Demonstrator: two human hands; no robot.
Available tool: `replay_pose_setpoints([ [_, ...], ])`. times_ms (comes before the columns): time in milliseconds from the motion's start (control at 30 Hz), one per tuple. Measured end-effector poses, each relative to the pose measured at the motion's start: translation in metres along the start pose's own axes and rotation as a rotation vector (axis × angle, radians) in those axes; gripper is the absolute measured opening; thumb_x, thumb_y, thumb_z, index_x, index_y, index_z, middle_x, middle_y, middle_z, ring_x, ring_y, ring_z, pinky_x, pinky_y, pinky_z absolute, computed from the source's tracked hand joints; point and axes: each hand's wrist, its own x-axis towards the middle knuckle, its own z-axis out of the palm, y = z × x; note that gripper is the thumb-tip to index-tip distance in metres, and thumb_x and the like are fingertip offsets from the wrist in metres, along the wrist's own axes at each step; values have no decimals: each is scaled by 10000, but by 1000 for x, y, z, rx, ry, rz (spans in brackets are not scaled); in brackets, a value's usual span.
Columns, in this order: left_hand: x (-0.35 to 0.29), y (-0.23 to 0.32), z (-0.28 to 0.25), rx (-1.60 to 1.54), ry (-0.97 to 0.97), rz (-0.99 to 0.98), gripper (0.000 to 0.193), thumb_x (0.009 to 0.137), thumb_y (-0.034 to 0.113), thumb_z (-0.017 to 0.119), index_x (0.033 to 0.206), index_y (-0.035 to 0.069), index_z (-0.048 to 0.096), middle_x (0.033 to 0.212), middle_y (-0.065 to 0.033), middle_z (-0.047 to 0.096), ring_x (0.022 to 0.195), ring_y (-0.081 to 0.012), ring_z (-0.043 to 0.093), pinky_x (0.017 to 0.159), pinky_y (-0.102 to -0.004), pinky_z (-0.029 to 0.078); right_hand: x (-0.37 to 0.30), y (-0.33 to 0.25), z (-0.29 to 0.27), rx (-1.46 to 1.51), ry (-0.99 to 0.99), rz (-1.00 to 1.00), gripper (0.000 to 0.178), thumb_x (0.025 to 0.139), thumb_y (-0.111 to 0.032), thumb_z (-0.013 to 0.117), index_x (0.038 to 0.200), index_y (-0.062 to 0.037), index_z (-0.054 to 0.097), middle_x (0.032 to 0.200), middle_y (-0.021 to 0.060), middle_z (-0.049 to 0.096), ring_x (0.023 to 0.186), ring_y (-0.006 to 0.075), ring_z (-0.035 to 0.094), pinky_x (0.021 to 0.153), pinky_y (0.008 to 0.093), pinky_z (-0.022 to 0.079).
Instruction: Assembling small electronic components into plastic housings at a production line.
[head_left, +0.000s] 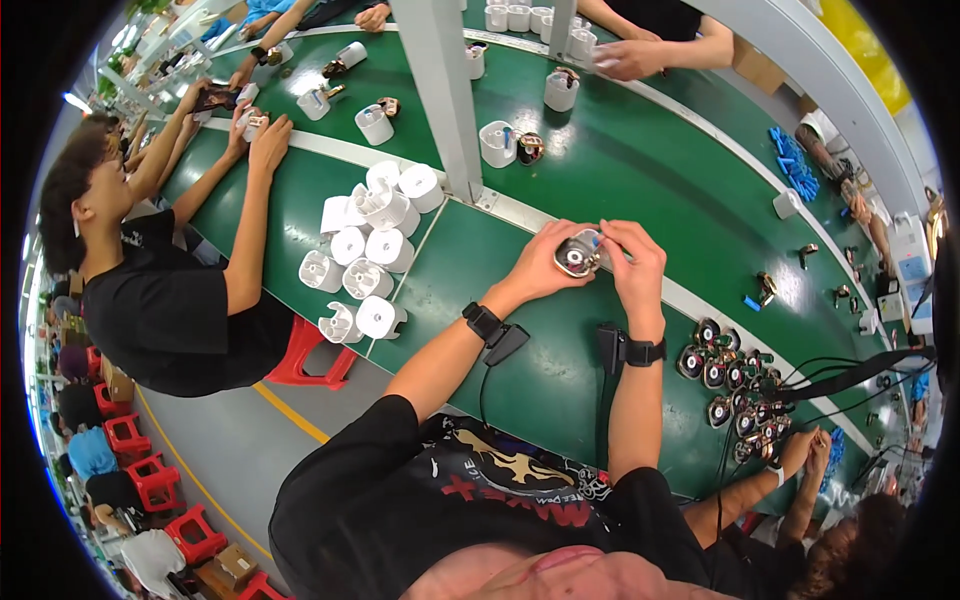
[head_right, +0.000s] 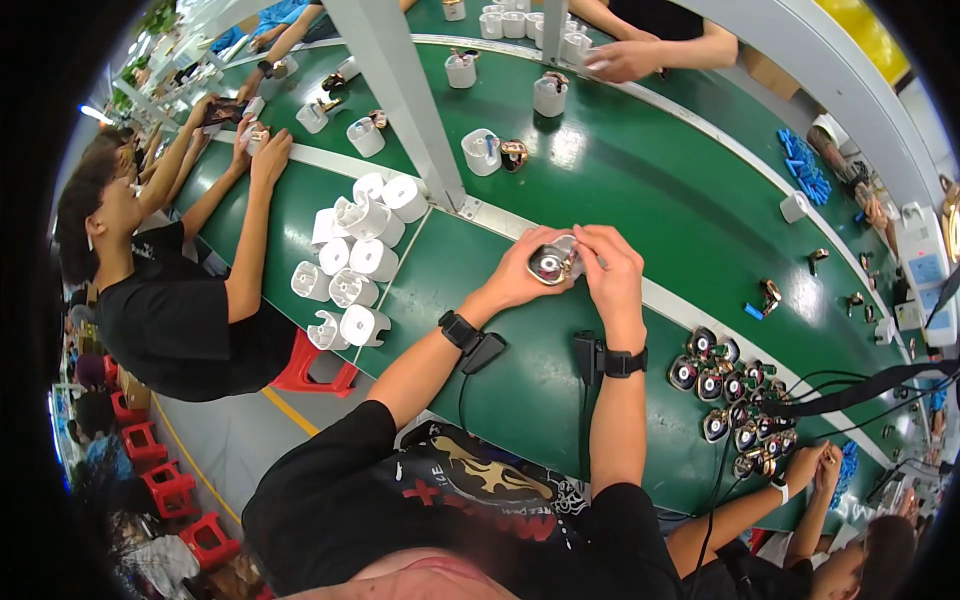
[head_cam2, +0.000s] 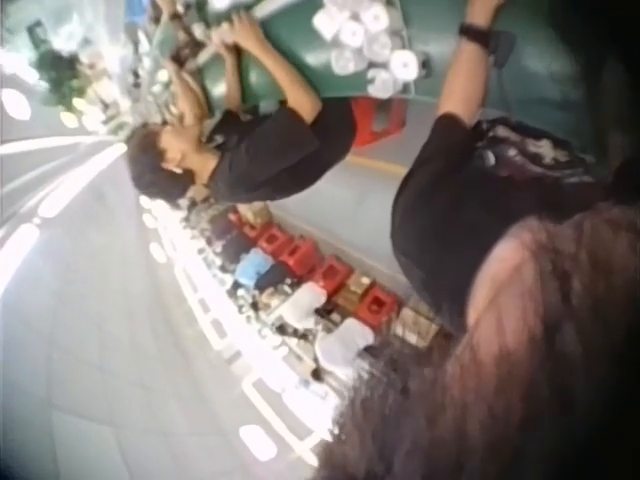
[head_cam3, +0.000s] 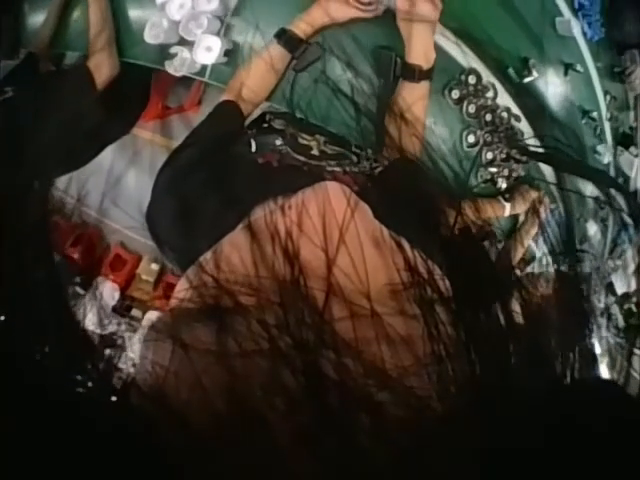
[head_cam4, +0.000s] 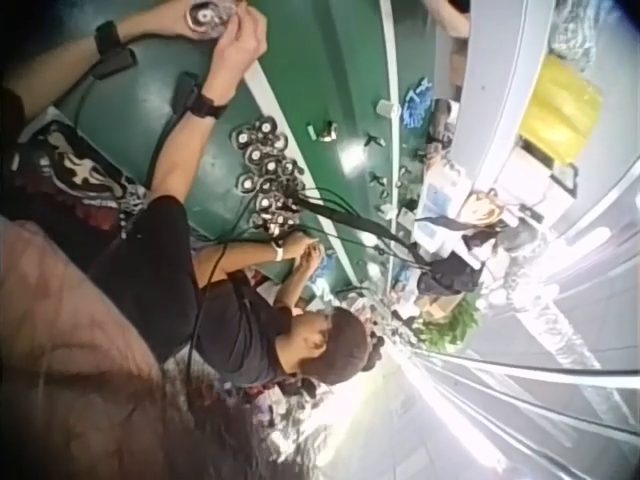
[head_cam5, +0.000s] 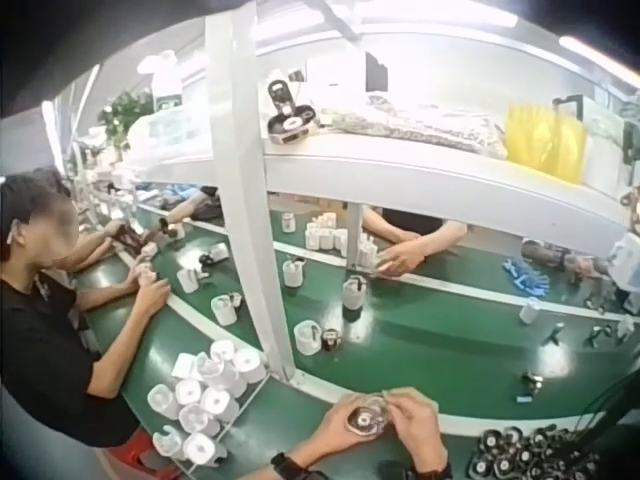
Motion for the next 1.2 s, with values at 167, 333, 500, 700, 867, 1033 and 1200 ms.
replay_pose_setpoints([
  [167,1,-6,4,48,13,90,695,644,213,842,1276,82,585,1163,-104,615,1096,-315,560,959,-409,463,-4,5,-4,-68,-49,6,204,795,57,686,993,18,718,990,133,700,855,248,682,735,326,541],
  [333,0,-10,3,44,34,137,707,639,249,859,1275,94,590,1164,-91,617,1106,-315,555,959,-410,462,-3,8,2,-144,-94,-53,221,799,56,682,1010,6,724,1045,130,692,873,261,677,760,321,534],
  [500,-2,-9,2,48,15,92,695,644,246,848,1271,90,592,1181,-83,614,1107,-313,552,961,-416,461,-10,24,5,-185,-125,77,212,821,28,682,1020,-22,735,1133,111,689,957,253,649,846,343,511],
  [700,-3,-12,4,16,34,77,685,640,242,834,1266,89,599,1165,-94,610,1085,-313,550,950,-422,464,-23,46,25,376,-13,458,235,905,16,588,1114,43,693,1278,148,637,1162,222,590,1004,370,467],
  [867,-4,-7,6,20,28,5,710,645,229,835,1296,83,590,1185,-106,607,1122,-311,546,967,-414,464,-32,50,58,609,243,438,284,941,3,505,1176,106,628,1308,173,609,1179,207,573,993,348,468],
  [1033,-6,-9,6,22,32,12,726,662,236,834,1324,84,577,1199,-113,592,1121,-307,551,967,-407,469,-30,43,73,692,367,630,346,961,-50,452,1234,121,580,1315,192,602,1169,227,587,1022,352,447],
  [1200,-5,-4,5,0,38,46,736,679,238,836,1344,79,563,1221,-122,567,1123,-304,554,962,-404,475,-29,41,65,696,336,628,341,955,-55,452,1200,122,611,1294,181,621,1165,226,591,1022,337,444],
])
